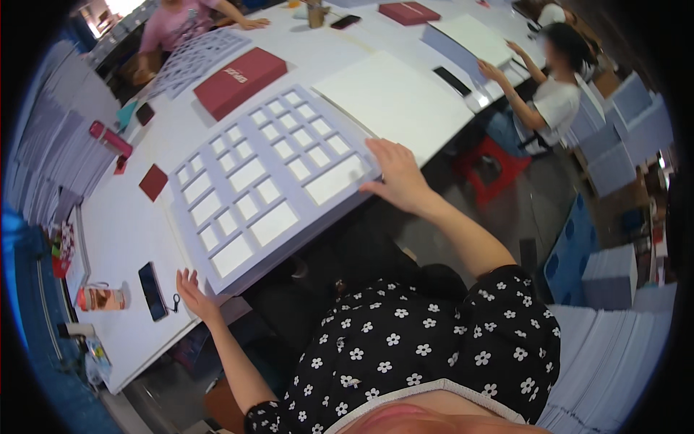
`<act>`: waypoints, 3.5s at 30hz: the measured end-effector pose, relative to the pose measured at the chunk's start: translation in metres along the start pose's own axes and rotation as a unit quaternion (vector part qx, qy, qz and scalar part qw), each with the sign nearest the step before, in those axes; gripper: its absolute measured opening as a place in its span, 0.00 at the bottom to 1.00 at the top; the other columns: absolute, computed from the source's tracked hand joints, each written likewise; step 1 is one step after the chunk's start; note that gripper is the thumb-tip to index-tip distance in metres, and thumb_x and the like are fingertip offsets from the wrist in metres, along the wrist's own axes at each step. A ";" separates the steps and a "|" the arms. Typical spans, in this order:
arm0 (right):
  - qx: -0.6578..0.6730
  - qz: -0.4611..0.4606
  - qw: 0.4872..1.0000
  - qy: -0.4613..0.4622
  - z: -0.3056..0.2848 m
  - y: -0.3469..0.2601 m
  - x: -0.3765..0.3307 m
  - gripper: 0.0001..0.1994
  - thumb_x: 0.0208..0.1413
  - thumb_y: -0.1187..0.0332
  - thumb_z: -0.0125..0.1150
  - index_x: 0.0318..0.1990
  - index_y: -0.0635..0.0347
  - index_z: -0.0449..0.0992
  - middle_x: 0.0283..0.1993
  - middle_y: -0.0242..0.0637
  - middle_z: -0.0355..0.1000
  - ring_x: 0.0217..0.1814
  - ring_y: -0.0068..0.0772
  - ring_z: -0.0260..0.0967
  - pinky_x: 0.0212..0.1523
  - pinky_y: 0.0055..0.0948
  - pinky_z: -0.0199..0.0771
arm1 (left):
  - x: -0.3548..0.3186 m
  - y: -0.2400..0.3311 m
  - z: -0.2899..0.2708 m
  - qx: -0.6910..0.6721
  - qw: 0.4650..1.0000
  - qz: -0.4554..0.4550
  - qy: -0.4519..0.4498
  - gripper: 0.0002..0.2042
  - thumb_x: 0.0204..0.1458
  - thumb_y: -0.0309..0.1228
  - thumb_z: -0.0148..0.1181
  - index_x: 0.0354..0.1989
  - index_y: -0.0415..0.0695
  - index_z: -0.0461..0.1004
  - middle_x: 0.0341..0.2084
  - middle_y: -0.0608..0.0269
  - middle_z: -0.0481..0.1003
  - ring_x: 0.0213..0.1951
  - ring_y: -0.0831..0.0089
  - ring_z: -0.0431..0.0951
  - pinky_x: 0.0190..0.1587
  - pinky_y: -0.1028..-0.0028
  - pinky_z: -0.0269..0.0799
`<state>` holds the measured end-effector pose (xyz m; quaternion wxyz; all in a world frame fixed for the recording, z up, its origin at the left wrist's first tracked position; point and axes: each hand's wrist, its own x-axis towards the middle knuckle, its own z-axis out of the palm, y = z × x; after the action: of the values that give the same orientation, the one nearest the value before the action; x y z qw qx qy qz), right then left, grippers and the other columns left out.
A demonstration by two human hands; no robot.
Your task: The person inserts white paper sheets into a purple plastic grid tray and then places a white cover sheet on top. The person repeats this process multiple times, handling the paper and the tray by hand. Other people are visible in the background performing similar tasks at the same table.
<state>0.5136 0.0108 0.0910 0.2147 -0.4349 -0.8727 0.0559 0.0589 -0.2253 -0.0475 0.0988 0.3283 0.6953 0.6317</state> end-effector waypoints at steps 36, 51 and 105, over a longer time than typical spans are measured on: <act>0.150 0.003 0.983 0.107 0.058 0.057 -0.030 0.17 0.49 0.69 0.68 0.48 0.63 0.76 0.33 0.43 0.77 0.35 0.48 0.76 0.35 0.41 0.75 | -0.059 0.081 0.025 0.277 0.959 -0.016 -0.055 0.24 0.47 0.28 0.72 0.52 0.31 0.72 0.36 0.48 0.79 0.37 0.62 0.80 0.44 0.68 0.74; -0.214 0.190 0.958 0.012 0.074 0.141 -0.001 0.43 0.56 0.44 0.60 0.66 0.75 0.57 0.68 0.65 0.57 0.72 0.63 0.52 0.71 0.54 0.48 | -0.044 0.036 0.011 -0.008 0.997 -0.073 0.039 0.23 0.70 0.42 0.38 0.62 0.36 0.64 0.47 0.50 0.75 0.45 0.65 0.76 0.53 0.68 0.68; 0.044 0.197 0.961 0.189 0.067 0.128 -0.006 0.24 0.53 0.58 0.67 0.53 0.62 0.71 0.50 0.47 0.73 0.54 0.51 0.70 0.54 0.42 0.69 | -0.015 -0.015 0.013 0.432 0.885 0.164 0.063 0.10 0.63 0.33 0.52 0.40 0.39 0.75 0.41 0.53 0.77 0.44 0.52 0.74 0.47 0.58 0.69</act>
<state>0.5821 0.0913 -0.0080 0.3791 -0.5908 -0.7103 0.0521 0.0723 -0.2230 -0.0684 -0.2013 0.4071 0.8404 0.2957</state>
